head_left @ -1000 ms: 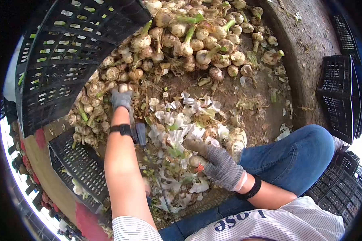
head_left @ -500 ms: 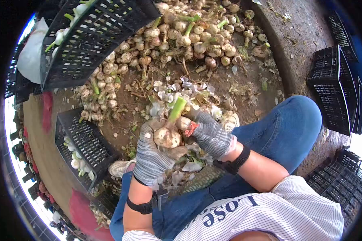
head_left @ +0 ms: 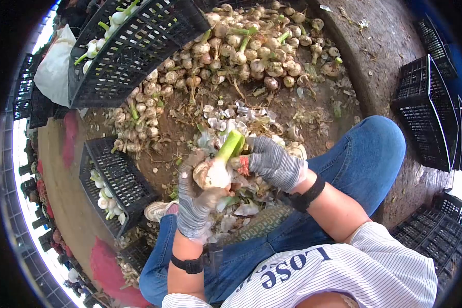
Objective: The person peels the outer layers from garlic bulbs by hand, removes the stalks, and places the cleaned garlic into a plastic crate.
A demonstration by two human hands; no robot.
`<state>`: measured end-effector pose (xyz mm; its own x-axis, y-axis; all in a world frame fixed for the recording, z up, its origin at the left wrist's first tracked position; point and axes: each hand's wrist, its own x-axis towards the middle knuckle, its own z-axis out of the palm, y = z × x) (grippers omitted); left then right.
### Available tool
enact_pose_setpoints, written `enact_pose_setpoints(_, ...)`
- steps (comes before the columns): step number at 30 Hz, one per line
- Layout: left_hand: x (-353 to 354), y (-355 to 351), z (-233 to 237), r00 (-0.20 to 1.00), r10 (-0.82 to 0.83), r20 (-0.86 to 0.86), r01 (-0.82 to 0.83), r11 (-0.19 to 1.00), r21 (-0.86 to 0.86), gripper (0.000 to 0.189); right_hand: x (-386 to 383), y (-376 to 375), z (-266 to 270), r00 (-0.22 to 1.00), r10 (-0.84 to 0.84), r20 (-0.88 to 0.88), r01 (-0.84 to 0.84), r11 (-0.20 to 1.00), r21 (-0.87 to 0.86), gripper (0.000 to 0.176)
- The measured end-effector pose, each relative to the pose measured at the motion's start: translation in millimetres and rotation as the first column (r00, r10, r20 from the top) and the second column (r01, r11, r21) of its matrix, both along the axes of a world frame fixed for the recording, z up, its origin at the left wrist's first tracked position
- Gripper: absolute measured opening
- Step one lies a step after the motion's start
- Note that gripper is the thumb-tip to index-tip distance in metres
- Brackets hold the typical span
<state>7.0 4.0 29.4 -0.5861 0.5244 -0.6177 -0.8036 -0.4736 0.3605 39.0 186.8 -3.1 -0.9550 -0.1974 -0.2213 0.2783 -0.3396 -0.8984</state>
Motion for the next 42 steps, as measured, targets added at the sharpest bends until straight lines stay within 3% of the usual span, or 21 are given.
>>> enact_pose_setpoints(2,8.6,12.7,9.2,0.980,0.006,-0.198,-0.042,0.983,-0.177,0.070,0.9,4.3,-8.3,0.997,0.050,-0.052,-0.054,0.996,-0.064,0.028)
enact_pose_setpoints(6,-5.8,-0.1,-3.7,0.993,-0.114,0.038,0.114,0.993,0.001,0.076,7.3,-0.8,-4.1,1.000,0.011,-0.024,-0.016,0.982,-0.190,0.033)
enact_pose_setpoints(8,-12.5,-2.8,-3.7,0.977,-0.212,-0.034,0.204,0.966,-0.160,0.070,10.4,-1.6,-7.0,0.993,-0.091,-0.070,0.078,0.982,-0.171,0.035)
enact_pose_setpoints(10,-15.0,7.2,-16.9,0.827,-0.308,-0.471,0.086,0.896,-0.435,0.056,11.4,-3.9,-21.6,0.947,-0.064,-0.316,0.183,0.914,0.362,0.020)
enact_pose_setpoints(11,-14.5,-15.1,-71.2,0.993,0.098,-0.061,-0.107,0.980,-0.168,0.047,1.1,0.5,0.1,0.980,0.087,0.177,-0.106,0.989,0.100,0.012)
enact_pose_setpoints(12,-12.3,-12.5,-43.5,0.770,-0.440,-0.463,0.116,0.809,-0.576,0.045,0.4,0.5,-0.5,0.980,0.088,0.178,-0.107,0.989,0.099,0.012)
enact_pose_setpoints(14,-16.7,-2.5,-1.8,0.810,-0.412,-0.418,0.172,0.847,-0.502,0.039,0.9,-0.8,-2.5,0.859,-0.033,-0.511,0.194,0.945,0.265,0.011)
enact_pose_setpoints(16,-19.7,1.7,11.6,0.842,-0.385,-0.377,0.218,0.883,-0.416,0.034,-4.9,1.2,-9.8,0.830,0.027,-0.557,0.210,0.910,0.357,0.012)
enact_pose_setpoints(17,-19.3,0.3,14.1,0.794,-0.455,-0.404,0.150,0.790,-0.595,0.035,-7.8,4.1,-6.9,0.958,0.083,-0.273,0.026,0.928,0.371,0.011)
enact_pose_setpoints(18,-19.7,-0.9,15.9,0.742,-0.528,-0.412,0.062,0.666,-0.743,0.037,-9.2,5.8,-5.4,0.988,0.152,0.032,-0.154,0.932,0.327,0.011)
enact_pose_setpoints(19,-20.7,-2.6,17.1,0.725,-0.506,-0.467,0.026,0.698,-0.716,0.034,-8.0,3.6,-11.4,0.982,0.117,0.147,-0.105,0.990,-0.089,0.014)
enact_pose_setpoints(20,-22.4,-5.1,19.3,0.725,-0.507,-0.466,0.028,0.698,-0.716,0.034,-8.1,1.4,-12.9,0.948,0.120,0.295,0.032,0.886,-0.462,0.018)
enact_pose_setpoints(22,-26.2,-10.3,24.8,0.514,-0.539,-0.667,-0.085,0.742,-0.665,0.027,-9.2,-1.2,-11.3,0.968,-0.072,0.240,0.242,0.504,-0.829,0.031)
enact_pose_setpoints(24,-26.1,-15.0,27.2,0.579,-0.498,-0.646,-0.078,0.755,-0.651,0.022,-18.5,3.6,-16.1,0.911,-0.260,0.321,0.411,0.485,-0.772,0.031)
enact_pose_setpoints(28,-24.8,-19.4,11.5,0.475,-0.185,-0.861,-0.036,0.973,-0.228,0.023,-20.6,19.2,-9.2,0.745,-0.644,0.171,0.562,0.469,-0.681,0.035)
enact_pose_setpoints(31,-21.3,-15.9,7.5,0.731,0.127,-0.671,-0.196,0.980,-0.028,0.032,-20.6,21.3,-40.6,0.664,-0.743,-0.085,0.276,0.349,-0.895,0.038)
enact_pose_setpoints(33,-24.1,-25.8,-15.1,0.808,0.375,-0.453,-0.376,0.922,0.092,0.040,-15.2,23.9,-20.7,0.478,-0.873,-0.091,0.793,0.474,-0.383,0.039)
enact_pose_setpoints(35,-23.0,-26.3,-21.1,0.812,0.486,-0.323,-0.470,0.873,0.133,0.044,-16.0,22.9,-17.9,0.591,-0.788,-0.170,0.585,0.564,-0.582,0.042)
enact_pose_setpoints(37,-18.3,-15.8,-18.7,0.797,0.487,-0.357,-0.505,0.862,0.049,0.046,-7.1,16.9,-6.4,0.785,-0.489,-0.381,0.599,0.755,0.265,0.064)
enact_pose_setpoints(38,-17.8,-16.5,-21.4,0.798,0.487,-0.355,-0.505,0.862,0.049,0.046,-11.7,8.1,16.6,0.816,-0.439,-0.376,0.512,0.851,0.119,0.075)
enact_pose_setpoints(42,-11.7,-15.8,-33.4,0.894,0.413,-0.172,-0.432,0.897,-0.090,0.052,-8.4,-19.1,14.8,0.819,-0.082,-0.568,0.468,0.667,0.580,0.066)
